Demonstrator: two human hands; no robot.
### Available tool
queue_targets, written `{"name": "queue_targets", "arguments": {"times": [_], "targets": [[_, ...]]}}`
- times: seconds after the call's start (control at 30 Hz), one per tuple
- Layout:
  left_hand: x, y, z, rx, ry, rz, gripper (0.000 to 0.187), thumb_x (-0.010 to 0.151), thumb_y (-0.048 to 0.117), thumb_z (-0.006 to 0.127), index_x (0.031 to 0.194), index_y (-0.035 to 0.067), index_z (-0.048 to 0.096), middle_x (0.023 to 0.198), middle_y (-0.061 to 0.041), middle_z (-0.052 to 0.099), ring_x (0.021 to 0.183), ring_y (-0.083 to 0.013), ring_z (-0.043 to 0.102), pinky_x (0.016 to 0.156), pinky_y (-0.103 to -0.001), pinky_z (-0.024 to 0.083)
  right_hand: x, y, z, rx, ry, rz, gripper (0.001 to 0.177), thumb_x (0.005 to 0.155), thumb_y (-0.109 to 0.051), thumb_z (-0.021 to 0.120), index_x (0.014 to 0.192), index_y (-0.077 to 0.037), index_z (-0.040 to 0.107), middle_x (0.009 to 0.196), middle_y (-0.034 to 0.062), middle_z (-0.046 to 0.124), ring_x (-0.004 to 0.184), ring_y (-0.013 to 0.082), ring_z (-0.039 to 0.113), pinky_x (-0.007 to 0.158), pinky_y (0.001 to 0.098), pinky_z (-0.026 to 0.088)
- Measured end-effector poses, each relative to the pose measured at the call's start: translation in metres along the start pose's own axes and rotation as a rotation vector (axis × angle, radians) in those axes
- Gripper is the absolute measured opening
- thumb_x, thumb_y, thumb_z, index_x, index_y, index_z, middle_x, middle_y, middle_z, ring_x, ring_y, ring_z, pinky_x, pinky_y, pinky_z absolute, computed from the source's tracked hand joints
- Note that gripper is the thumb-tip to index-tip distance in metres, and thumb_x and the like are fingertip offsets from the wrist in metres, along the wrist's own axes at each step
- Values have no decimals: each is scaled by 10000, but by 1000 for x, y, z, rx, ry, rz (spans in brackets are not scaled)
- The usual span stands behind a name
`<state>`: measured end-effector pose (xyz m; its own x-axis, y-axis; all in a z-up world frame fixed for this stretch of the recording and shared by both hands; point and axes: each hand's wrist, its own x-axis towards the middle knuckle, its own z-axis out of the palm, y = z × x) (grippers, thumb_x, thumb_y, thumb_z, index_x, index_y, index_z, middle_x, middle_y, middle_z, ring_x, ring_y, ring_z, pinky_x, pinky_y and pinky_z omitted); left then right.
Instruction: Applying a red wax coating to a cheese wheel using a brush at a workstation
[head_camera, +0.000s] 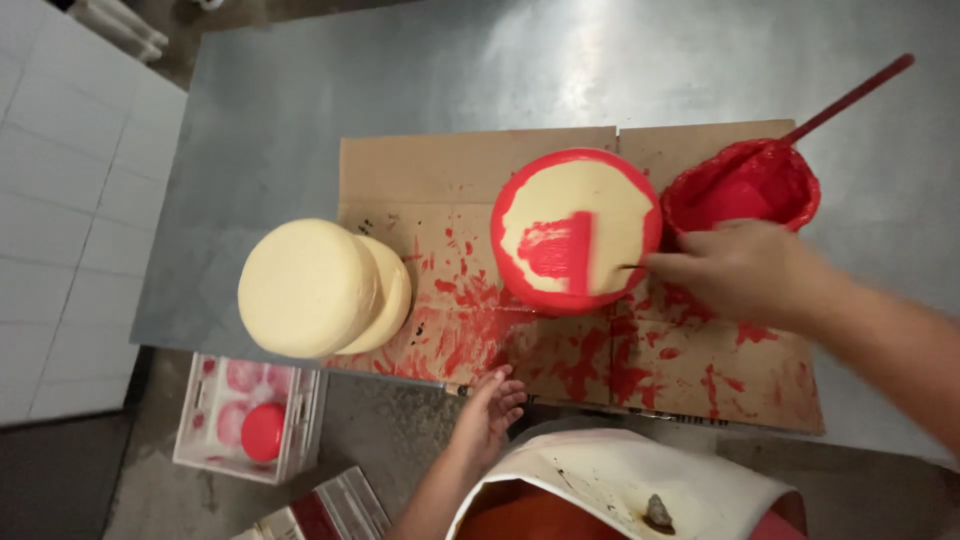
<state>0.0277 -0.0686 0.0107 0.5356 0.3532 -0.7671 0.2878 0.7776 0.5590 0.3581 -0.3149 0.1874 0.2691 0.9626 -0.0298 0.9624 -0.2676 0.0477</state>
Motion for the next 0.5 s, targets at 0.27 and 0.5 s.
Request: {"name": "queue_targets", "arguments": {"times": [0.27,0.5], "targets": [[-3,-8,-5,-53,18,-61,401,908,352,669,1249,140,673,1003,-115,740,887,-229,695,712,-309,504,53,-12,-16,-59,-162,11,532,893,-204,568,1398,-365,520,776,10,659,586,324,644,453,456,499],[4,-9,0,-40,-27,-12,370,942,335,668,1255,139,651,955,-95,736,827,-199,703,668,-283,527,90,-35,-100,95,-577,174,458,1087,-299,393,1545,-323,393,1006,64,726,861,232,733,686,317,616]]}}
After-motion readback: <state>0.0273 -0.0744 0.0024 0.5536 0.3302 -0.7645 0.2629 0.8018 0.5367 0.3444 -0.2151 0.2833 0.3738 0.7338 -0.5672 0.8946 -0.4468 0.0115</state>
